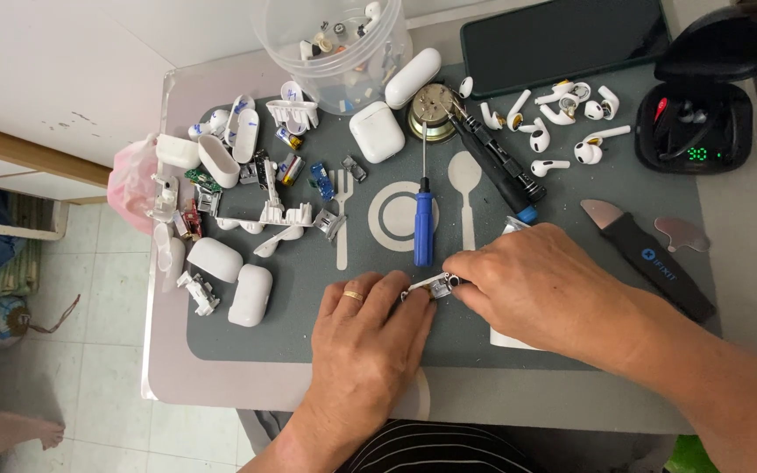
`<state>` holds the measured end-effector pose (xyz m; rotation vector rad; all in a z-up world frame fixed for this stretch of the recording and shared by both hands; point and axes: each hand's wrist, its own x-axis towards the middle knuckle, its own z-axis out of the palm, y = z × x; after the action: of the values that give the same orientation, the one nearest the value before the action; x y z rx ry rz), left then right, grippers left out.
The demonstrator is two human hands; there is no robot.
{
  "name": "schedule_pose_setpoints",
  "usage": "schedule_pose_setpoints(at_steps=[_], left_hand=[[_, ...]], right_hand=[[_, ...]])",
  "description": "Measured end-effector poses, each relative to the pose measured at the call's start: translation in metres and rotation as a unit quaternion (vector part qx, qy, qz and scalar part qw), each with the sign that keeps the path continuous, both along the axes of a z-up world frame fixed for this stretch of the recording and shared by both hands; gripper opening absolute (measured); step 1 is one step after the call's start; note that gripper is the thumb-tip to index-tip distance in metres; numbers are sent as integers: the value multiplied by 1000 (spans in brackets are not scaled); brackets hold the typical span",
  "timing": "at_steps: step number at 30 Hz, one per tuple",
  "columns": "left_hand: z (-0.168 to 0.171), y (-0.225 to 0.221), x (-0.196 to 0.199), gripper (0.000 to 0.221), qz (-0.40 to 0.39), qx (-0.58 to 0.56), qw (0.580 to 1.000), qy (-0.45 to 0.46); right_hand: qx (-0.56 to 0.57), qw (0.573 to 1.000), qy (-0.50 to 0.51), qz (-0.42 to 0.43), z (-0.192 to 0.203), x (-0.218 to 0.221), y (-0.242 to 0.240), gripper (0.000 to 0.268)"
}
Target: Repairing and assembling wireless earbud components on a workbench
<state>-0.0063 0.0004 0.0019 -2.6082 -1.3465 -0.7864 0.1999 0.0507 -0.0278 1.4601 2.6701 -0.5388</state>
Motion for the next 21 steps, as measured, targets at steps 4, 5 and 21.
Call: schedule_pose_setpoints(at_steps=[4, 5, 21], left_hand=[[1, 0, 0, 10, 12, -10, 1000, 0], [0, 0, -1, 9, 5, -18, 1000, -3], [-14, 10, -7, 27, -37, -37, 999, -6]], right_hand=[[13, 1000, -6, 9, 1, -1, 0, 18], [5, 1000, 3, 6, 1, 0, 0, 16], [-58, 998, -13, -25, 9, -3, 1, 23]])
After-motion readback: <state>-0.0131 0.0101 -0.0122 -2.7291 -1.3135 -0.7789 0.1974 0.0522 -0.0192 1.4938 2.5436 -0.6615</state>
